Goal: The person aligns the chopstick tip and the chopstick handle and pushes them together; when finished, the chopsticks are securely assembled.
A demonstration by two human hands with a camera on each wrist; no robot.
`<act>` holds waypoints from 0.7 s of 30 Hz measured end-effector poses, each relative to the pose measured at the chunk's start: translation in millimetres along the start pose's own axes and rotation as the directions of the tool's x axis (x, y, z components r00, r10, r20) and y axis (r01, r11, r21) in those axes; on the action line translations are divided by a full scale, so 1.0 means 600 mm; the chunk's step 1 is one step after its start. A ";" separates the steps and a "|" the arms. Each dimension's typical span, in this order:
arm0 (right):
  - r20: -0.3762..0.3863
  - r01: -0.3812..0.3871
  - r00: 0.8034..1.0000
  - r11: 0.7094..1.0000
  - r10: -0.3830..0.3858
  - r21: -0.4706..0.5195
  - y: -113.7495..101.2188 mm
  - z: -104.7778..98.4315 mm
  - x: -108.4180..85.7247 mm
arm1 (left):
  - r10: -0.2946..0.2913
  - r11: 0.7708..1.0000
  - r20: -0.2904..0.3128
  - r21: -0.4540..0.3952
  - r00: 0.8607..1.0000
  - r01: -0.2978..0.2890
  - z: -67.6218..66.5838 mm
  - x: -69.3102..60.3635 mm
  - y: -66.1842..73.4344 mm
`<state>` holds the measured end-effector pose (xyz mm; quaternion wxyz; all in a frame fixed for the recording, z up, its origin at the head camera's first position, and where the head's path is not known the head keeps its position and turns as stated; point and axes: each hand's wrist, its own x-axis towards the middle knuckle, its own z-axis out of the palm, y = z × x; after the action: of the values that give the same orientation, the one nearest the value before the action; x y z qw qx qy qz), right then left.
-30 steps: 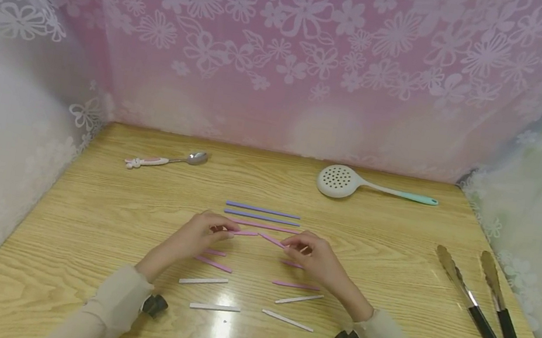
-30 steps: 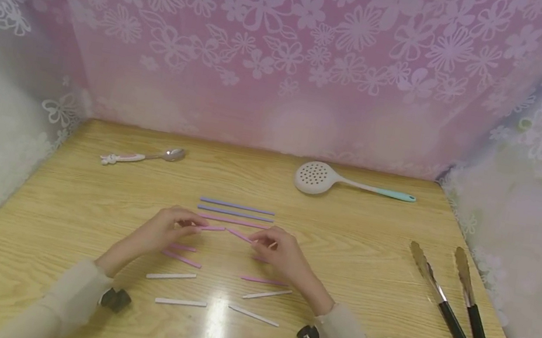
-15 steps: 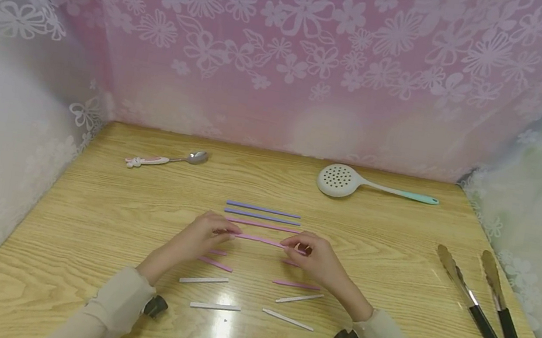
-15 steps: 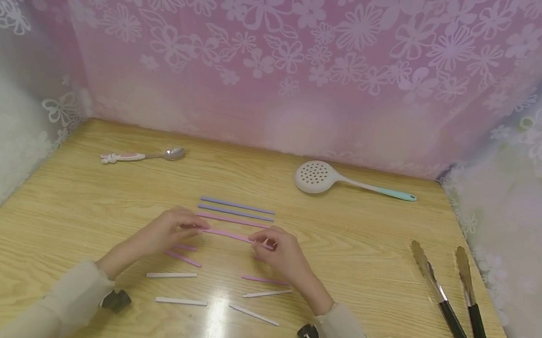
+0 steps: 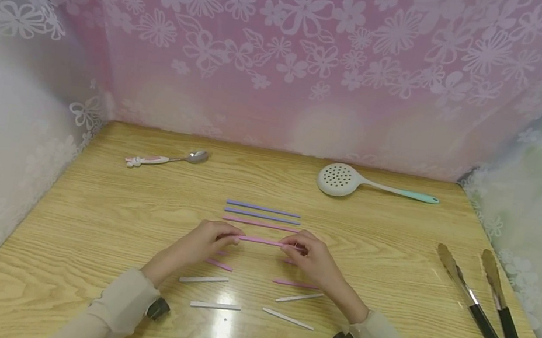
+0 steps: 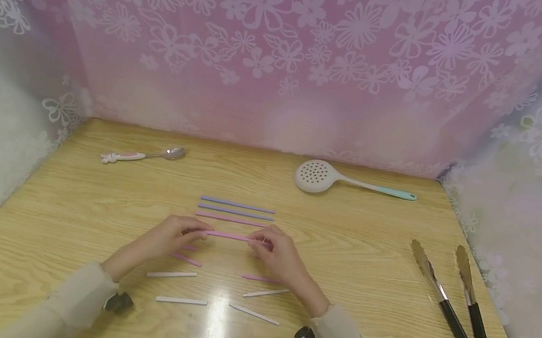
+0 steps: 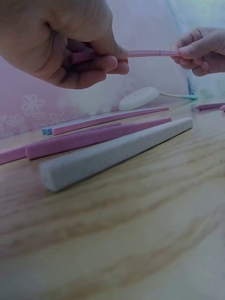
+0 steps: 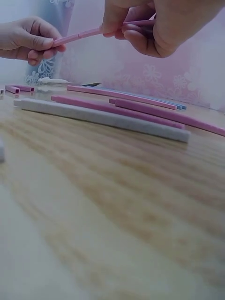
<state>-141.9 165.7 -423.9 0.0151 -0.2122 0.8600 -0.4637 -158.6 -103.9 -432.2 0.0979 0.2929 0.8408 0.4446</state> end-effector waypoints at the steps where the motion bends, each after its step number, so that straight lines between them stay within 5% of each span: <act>1: -0.007 0.009 1.000 1.000 -0.009 0.002 0.001 0.001 0.000 | -0.003 1.000 0.000 -0.009 1.000 0.003 0.000 -0.001 0.000; 21: -0.075 0.119 0.990 0.993 -0.117 0.020 0.003 0.018 -0.003 | 0.071 0.997 -0.062 -0.039 0.996 -0.073 0.005 -0.006 -0.001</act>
<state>-138.6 158.9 -431.9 -0.0414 -0.2452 0.8402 -0.4818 -154.8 -104.2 -434.8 0.0622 0.3073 0.8230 0.4736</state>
